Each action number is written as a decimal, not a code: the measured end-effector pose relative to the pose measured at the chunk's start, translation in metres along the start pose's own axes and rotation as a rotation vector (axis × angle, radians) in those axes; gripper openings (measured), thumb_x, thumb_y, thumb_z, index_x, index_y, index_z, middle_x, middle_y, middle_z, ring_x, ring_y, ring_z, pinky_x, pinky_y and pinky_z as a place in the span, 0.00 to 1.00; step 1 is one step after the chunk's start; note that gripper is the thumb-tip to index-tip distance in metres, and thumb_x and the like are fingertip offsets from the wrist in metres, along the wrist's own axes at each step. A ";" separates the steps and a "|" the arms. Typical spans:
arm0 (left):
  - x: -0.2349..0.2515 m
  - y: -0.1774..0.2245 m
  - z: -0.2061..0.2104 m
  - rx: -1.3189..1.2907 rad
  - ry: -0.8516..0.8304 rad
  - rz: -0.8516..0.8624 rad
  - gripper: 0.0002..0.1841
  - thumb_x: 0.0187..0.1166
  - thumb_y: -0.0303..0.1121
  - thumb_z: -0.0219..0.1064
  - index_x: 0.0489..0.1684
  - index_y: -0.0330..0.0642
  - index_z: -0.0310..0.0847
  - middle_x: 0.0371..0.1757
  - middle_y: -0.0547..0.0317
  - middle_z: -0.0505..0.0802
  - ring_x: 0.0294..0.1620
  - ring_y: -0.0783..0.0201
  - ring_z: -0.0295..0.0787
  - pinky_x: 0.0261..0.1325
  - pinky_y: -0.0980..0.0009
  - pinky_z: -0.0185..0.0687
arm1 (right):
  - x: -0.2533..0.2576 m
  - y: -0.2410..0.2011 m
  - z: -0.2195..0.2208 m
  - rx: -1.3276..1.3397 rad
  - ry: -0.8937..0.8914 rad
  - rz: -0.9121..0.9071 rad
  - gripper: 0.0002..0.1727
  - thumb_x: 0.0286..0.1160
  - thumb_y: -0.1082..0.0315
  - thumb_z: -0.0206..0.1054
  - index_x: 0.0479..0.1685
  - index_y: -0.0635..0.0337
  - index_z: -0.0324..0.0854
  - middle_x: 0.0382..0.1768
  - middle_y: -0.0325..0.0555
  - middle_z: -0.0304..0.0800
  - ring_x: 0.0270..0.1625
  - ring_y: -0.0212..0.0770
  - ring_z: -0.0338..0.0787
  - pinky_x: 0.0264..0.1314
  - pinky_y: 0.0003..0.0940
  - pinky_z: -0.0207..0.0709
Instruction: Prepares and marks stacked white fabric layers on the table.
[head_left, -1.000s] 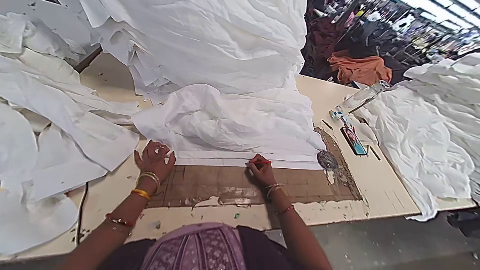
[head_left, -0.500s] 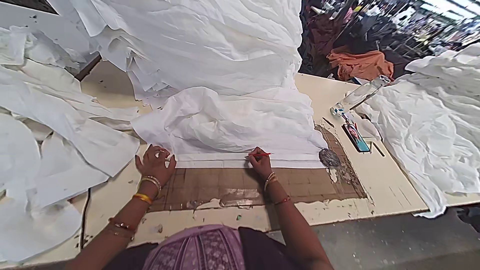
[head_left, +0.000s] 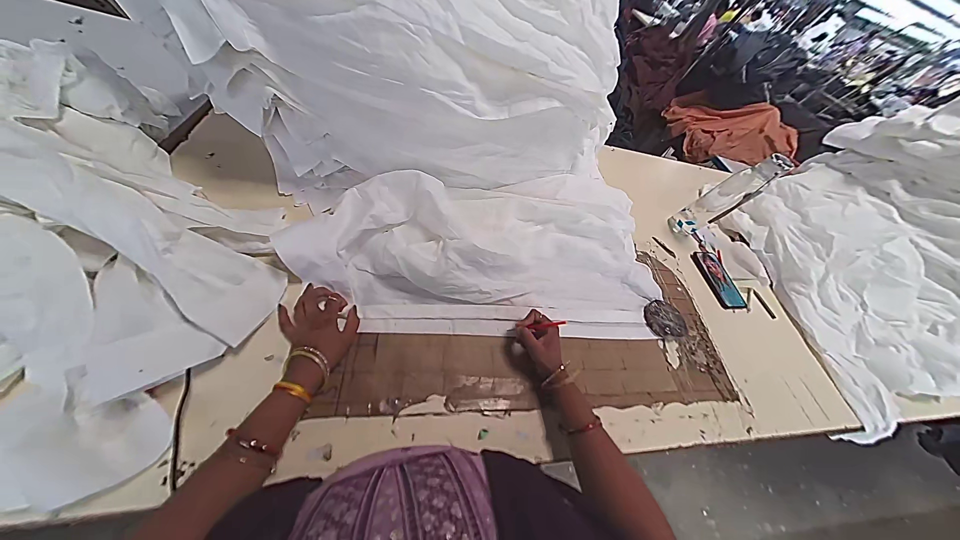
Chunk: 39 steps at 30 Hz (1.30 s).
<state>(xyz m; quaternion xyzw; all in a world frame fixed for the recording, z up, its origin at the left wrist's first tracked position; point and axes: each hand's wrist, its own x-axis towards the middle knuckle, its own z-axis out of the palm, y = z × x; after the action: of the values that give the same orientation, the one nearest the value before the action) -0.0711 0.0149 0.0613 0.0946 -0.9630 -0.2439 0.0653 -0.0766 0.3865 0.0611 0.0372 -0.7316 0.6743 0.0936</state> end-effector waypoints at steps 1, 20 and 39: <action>-0.001 0.000 0.000 -0.002 -0.001 0.002 0.20 0.82 0.38 0.64 0.59 0.28 0.85 0.79 0.25 0.75 0.88 0.26 0.59 0.84 0.22 0.32 | -0.003 0.001 0.001 -0.071 -0.012 -0.020 0.06 0.60 0.78 0.62 0.25 0.56 0.75 0.21 0.24 0.81 0.20 0.14 0.75 0.24 0.12 0.69; -0.001 -0.002 0.003 0.008 0.019 0.008 0.21 0.82 0.40 0.62 0.59 0.28 0.85 0.79 0.26 0.76 0.87 0.28 0.60 0.84 0.23 0.33 | -0.003 -0.005 -0.008 0.058 0.217 -0.041 0.08 0.62 0.77 0.58 0.26 0.52 0.77 0.20 0.23 0.85 0.20 0.17 0.80 0.23 0.16 0.72; -0.001 -0.001 0.003 0.005 0.018 0.006 0.21 0.82 0.38 0.62 0.58 0.25 0.85 0.79 0.23 0.75 0.87 0.25 0.58 0.83 0.22 0.33 | 0.006 0.005 -0.070 -0.349 0.034 -0.011 0.02 0.60 0.75 0.64 0.26 0.64 0.77 0.23 0.28 0.79 0.23 0.14 0.74 0.28 0.12 0.67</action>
<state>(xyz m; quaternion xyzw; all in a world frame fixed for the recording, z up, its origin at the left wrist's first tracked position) -0.0706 0.0159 0.0583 0.0938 -0.9632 -0.2406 0.0743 -0.0770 0.4569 0.0622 0.0127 -0.8355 0.5372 0.1147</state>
